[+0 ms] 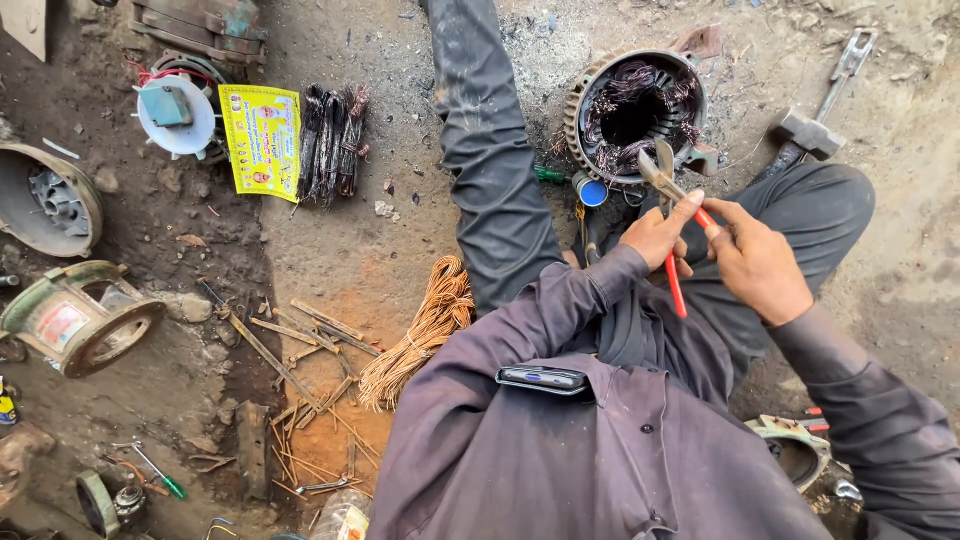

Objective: The person sits on the ground and uses pliers to pull and remove copper wire from the slots of a motor stator. The person repeatedly reaches into the stator, grips sections of wire, and pulls them out, leaving the stator partially stripped.

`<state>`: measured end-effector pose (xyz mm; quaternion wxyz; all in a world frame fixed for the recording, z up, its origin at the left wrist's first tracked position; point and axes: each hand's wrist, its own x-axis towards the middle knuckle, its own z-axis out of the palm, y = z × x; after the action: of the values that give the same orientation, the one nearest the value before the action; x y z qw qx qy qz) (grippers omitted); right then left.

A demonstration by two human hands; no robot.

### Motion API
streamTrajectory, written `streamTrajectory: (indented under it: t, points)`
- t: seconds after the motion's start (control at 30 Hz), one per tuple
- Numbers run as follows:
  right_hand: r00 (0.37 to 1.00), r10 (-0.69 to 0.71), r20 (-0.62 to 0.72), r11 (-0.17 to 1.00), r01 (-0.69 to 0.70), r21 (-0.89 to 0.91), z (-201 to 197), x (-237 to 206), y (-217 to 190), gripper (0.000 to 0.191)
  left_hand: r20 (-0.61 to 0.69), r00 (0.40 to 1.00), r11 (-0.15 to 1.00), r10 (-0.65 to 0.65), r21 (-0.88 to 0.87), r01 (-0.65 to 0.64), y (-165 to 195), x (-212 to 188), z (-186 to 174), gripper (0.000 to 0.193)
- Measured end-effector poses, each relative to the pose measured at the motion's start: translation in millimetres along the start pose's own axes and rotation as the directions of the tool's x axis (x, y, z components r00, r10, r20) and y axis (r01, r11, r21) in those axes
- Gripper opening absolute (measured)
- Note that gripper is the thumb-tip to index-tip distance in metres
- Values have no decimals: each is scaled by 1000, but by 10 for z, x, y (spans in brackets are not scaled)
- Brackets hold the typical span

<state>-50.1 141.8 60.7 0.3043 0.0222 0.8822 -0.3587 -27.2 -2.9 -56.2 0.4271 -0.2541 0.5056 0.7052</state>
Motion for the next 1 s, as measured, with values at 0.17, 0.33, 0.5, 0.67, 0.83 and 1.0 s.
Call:
streamTrajectory:
  t: [0.17,0.33,0.5,0.67,0.83,1.0]
  points:
    - [997,41,63,998,-38,-56,-121,71,-92,39,-6,998,998,-59,19,59,80,-16,19,94]
    - [998,18,-65,998,-14,59,143,-39,96,36,-98,994,993,-42,106,52,-12,14,42,83]
    - [958,96,-269,966,-25,257,847,-234,340,34,-278,947,874,163,485,-8,-281,14,-97,83]
    - [840,-97,-534,945,247,217,1324,-220,233,33,-338,892,828,299,557,-67,-472,58,-311,78]
    - [955,-97,-280,995,101,0,614,-202,149,32,-246,961,986,124,139,-91,-454,180,-85,71]
    - [982,-100,-162,976,65,-210,194,-115,-144,32,-50,996,968,69,-239,-79,-326,182,96,60]
